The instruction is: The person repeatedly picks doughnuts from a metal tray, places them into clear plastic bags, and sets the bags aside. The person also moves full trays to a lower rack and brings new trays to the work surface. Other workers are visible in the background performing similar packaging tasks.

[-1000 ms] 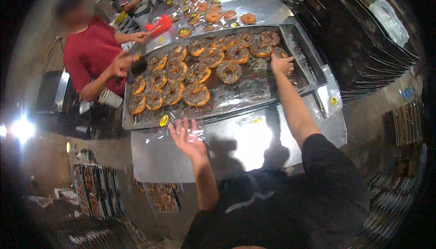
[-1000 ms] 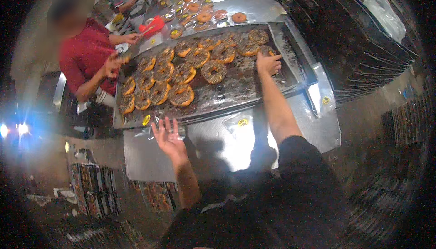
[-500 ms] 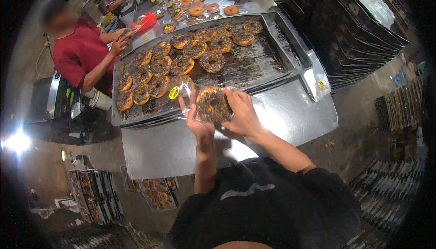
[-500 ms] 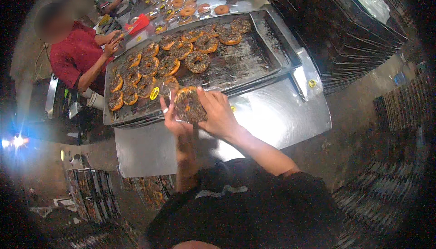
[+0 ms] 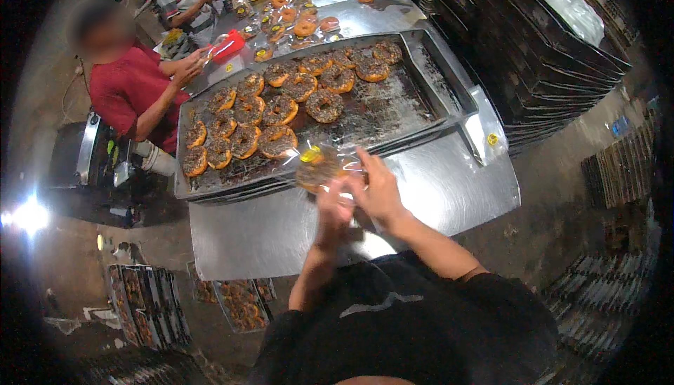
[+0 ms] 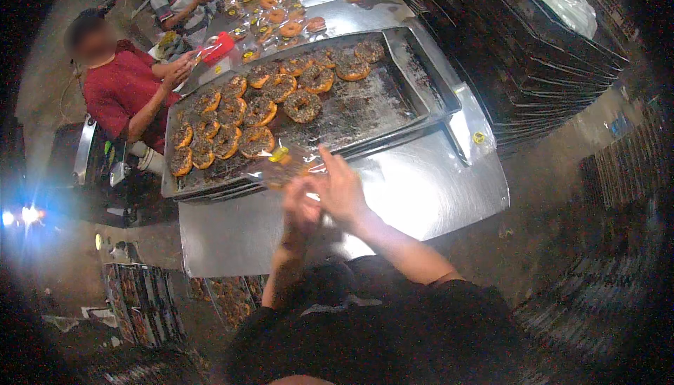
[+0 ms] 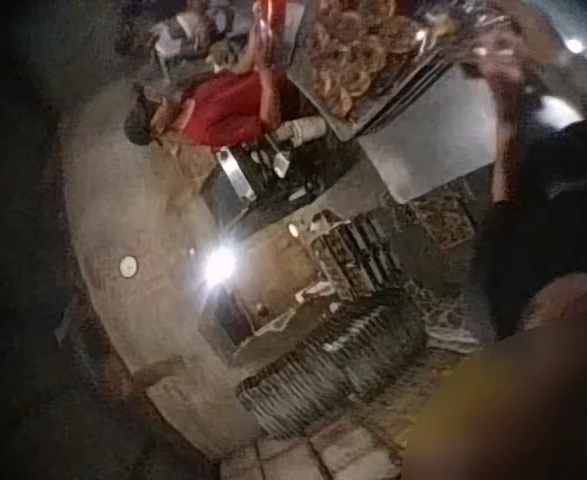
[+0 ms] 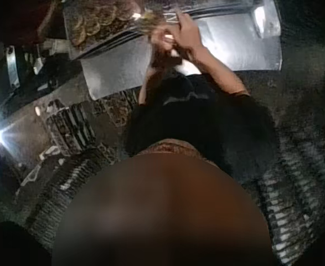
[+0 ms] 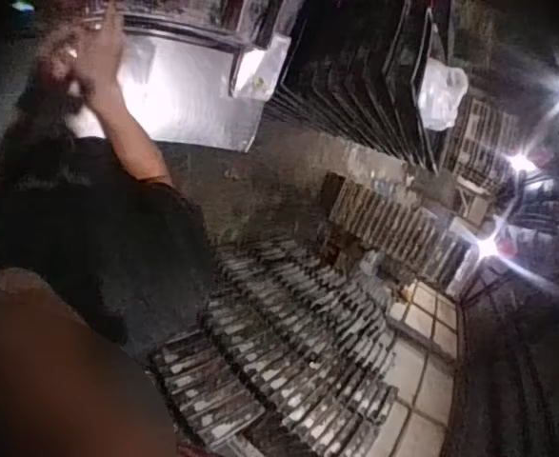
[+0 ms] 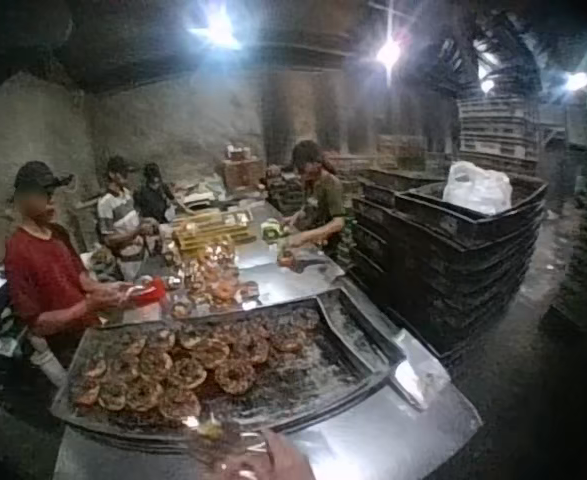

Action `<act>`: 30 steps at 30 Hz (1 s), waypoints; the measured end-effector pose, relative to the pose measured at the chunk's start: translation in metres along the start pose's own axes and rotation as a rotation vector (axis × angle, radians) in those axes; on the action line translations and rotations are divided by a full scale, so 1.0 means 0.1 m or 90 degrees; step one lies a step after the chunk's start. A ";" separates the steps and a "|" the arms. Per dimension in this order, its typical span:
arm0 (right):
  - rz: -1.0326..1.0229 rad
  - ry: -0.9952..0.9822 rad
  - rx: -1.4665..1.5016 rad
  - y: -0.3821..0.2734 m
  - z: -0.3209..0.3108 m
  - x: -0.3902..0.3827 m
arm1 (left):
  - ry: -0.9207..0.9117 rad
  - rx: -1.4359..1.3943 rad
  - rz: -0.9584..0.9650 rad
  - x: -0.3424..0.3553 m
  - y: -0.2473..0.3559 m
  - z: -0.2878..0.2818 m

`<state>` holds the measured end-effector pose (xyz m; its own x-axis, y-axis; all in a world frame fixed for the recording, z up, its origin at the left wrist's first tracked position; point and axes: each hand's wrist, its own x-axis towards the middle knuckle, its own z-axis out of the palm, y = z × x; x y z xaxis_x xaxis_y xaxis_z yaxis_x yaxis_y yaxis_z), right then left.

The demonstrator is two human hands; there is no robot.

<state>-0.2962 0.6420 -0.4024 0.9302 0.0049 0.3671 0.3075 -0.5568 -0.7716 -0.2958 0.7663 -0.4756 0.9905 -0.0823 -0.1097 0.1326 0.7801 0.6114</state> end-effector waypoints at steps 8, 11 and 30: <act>-0.142 0.102 -0.051 -0.13 -0.17 1.64 | -0.373 1.048 0.271 0.02 -1.16 -0.56; -0.193 0.022 0.055 0.08 0.11 1.33 | -0.366 1.119 -0.006 0.23 -1.32 -0.93; 0.301 -0.154 0.091 1.65 -0.29 -1.44 | -0.141 0.797 -0.148 -0.34 -1.38 -0.26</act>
<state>-0.3851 0.5249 -0.5675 0.9878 -0.0178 -0.1545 -0.1473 -0.4259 -0.8927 -0.3488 0.6777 -0.5765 0.9087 -0.3315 -0.2536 0.1244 -0.3649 0.9227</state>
